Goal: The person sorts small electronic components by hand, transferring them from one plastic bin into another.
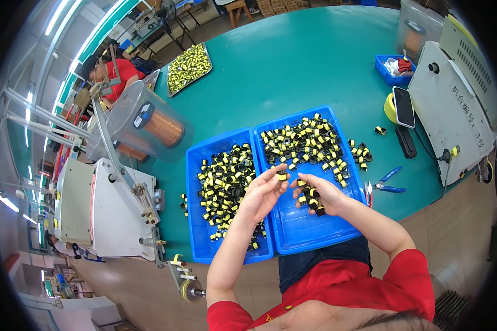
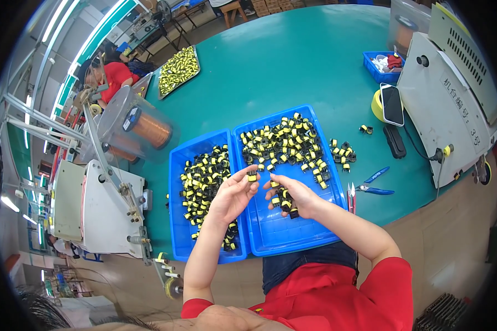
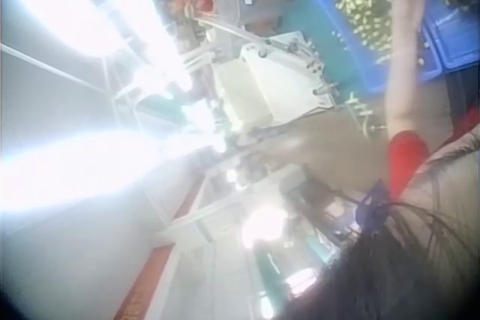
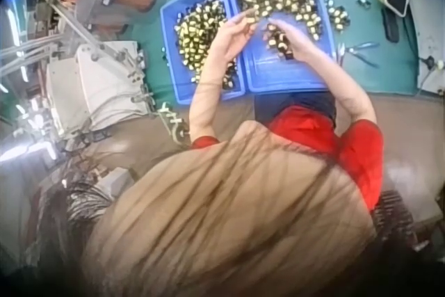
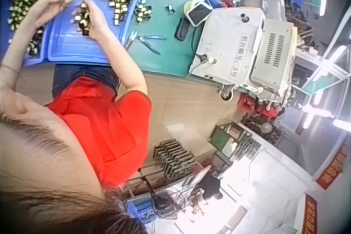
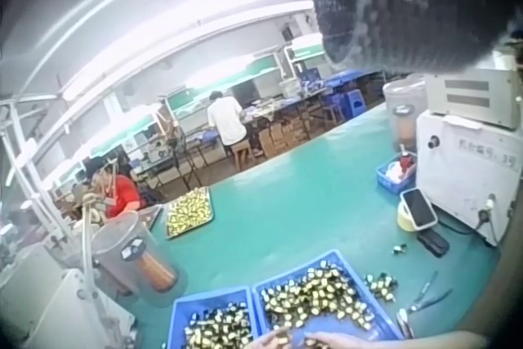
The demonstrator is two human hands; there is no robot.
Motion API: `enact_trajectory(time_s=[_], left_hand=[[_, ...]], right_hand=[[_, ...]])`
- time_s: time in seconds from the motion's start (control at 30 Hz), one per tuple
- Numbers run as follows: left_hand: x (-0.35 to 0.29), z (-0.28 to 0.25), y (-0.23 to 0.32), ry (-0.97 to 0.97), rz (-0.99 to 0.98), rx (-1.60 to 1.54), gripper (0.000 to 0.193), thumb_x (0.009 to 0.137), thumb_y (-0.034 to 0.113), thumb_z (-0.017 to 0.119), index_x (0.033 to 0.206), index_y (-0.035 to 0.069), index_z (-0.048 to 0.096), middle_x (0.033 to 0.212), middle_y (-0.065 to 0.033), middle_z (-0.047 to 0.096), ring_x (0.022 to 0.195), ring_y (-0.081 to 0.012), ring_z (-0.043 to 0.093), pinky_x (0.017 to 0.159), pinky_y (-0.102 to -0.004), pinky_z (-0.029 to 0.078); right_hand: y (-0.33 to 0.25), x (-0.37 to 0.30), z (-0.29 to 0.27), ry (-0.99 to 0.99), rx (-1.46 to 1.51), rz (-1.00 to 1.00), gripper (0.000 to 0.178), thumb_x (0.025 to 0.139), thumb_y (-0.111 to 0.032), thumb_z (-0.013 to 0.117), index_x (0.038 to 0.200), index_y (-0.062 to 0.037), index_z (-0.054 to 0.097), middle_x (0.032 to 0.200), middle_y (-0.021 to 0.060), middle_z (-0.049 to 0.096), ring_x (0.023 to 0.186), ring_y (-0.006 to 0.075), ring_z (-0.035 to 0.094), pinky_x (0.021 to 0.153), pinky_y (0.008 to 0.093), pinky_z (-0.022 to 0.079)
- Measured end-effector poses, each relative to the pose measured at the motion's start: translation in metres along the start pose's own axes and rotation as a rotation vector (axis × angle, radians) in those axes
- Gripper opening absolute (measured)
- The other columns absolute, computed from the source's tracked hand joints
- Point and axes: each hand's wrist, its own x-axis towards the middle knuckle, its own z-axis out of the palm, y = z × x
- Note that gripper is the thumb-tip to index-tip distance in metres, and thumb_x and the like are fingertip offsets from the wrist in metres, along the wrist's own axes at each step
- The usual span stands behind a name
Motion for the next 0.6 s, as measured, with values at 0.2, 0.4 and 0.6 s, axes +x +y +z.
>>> enact_trajectory(time_s=[0.2, 0.4, 0.6], left_hand=[[-0.002, 0.021, -0.004, 0.203, 0.154, 0.657, 0.036, 0.086, 0.003, 0.057, 0.119, 0.001, 0.046, 0.103, -0.0096, 0.056, 0.087, -0.0126, 0.055, 0.078, -0.0245, 0.044], [0.001, 0.0, -0.02, 0.219, 0.252, 0.622, 0.033, 0.075, 0.008, 0.069, 0.1, 0.006, 0.048, 0.094, -0.0028, 0.049, 0.088, -0.0087, 0.05, 0.076, -0.0234, 0.042], [0.001, 0.021, -0.016, 0.214, 0.435, 1.365, 0.033, 0.07, 0.015, 0.075, 0.098, 0.008, 0.059, 0.099, -0.0064, 0.043, 0.091, -0.018, 0.047, 0.074, -0.0283, 0.042]], right_hand=[[0.0, -0.001, -0.001, -0.03, 0.027, 0.011, 0.042, 0.091, -0.049, 0.042, 0.107, -0.0116, 0.054, 0.083, 0.0021, 0.058, 0.071, 0.0142, 0.06, 0.046, 0.0278, 0.041], [0.001, -0.001, 0.0, -0.084, 0.027, 0.015, 0.044, 0.092, -0.049, 0.039, 0.111, -0.0114, 0.053, 0.087, 0.0038, 0.058, 0.072, 0.0147, 0.06, 0.046, 0.0281, 0.042], [-0.001, -0.005, 0.008, -0.09, -0.08, -0.054, 0.046, 0.092, -0.05, 0.038, 0.113, -0.0109, 0.051, 0.086, 0.0044, 0.058, 0.072, 0.0149, 0.06, 0.04, 0.0267, 0.042]])
